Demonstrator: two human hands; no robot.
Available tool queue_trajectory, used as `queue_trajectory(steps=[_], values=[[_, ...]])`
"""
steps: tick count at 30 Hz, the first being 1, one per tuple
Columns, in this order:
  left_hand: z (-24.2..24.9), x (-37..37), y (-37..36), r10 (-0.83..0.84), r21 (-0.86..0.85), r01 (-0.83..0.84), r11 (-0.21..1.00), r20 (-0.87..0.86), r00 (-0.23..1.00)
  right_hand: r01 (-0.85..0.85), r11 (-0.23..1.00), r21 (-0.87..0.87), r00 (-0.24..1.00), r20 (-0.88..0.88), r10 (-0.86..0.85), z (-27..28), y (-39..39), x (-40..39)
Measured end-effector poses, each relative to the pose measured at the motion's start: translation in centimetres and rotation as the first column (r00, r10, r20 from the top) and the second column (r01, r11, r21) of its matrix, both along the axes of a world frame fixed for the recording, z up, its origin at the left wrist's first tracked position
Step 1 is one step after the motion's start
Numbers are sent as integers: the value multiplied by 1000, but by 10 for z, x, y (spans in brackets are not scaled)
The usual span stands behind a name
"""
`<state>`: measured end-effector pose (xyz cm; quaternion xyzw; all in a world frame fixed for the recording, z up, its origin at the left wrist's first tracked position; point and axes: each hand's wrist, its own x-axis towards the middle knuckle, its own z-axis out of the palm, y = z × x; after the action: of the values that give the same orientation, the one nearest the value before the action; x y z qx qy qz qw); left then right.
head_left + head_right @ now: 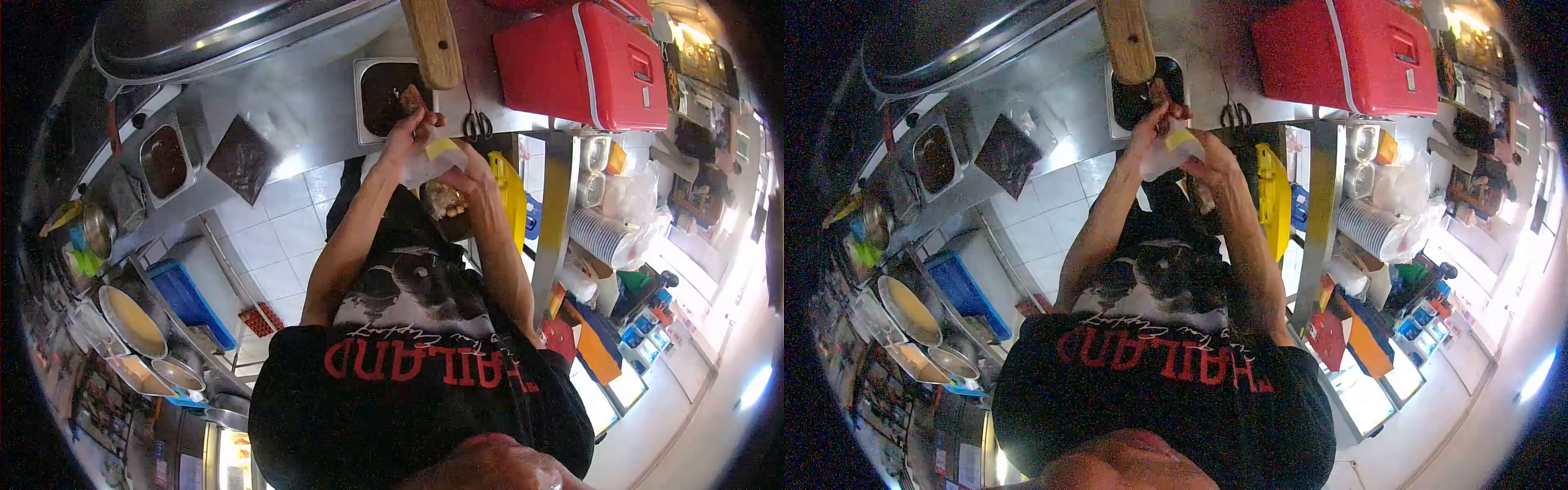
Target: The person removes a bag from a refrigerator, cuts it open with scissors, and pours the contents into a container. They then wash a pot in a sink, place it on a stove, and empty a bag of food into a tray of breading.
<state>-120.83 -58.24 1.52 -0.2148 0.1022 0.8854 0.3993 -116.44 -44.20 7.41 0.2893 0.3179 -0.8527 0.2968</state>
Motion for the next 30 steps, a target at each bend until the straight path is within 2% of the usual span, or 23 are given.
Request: queue_trajectory(steps=[1, 2, 3, 5, 7, 10, 12, 14, 17, 20, 23, 26, 29, 30], values=[[-8, 1, 0, -17, 38, 16, 999, 37, 999, 86, 984, -156, 992, 109, -69, 10, -7, -7], [-9, 1, -1, -35, 76, 30, 997, 72, 997, -25, 999, 25, 997, -71, 27, -3, -3, -6], [-9, 2, -1, -17, 21, 17, 1000, -3, 1000, -102, 970, 222, 962, -226, 153, -25, 3, -2], [5, 3, 0, 10, -85, -23, 996, -156, 988, -65, 899, 433, 945, -264, 195, -7, -11, -7], [15, 2, -1, 1, -166, -25, 986, -142, 990, 77, 875, 478, 994, -104, -31, 27, -37, -18], [18, 3, -5, -52, -316, -1, 949, -159, 986, 22, 743, 669, 944, -258, 204, -2, -36, -13], [20, 5, -6, -67, -357, 9, 934, -150, 986, 65, 484, 873, 878, -280, 388, -13, -35, -11], [29, 5, -7, -42, -336, 1, 942, -114, 993, 120, 222, 968, 838, -219, 499, 12, -46, -15], [25, 3, -9, -60, -331, 51, 942, -15, 998, 215, 108, 971, 832, -240, 499, 2, -52, -15], [27, 2, -11, -180, -373, 103, 922, -176, 968, 213, -83, 974, 768, -114, 631, -8, -48, -12], [22, 1, -7, -252, -519, 146, 842, -139, 958, 95, -245, 965, 782, 79, 618, -16, -48, -10], [28, -1, -9, -335, -643, 163, 748, -154, 930, 129, -249, 960, 741, 74, 668, -12, -51, -8], [19, 2, -8, -309, -685, 52, 727, -259, 915, 114, -296, 949, 671, 146, 727, -1, -55, -8], [17, 3, -6, -283, -654, 45, 755, -264, 922, 135, -278, 951, 662, 123, 740, 5, -57, -7]])
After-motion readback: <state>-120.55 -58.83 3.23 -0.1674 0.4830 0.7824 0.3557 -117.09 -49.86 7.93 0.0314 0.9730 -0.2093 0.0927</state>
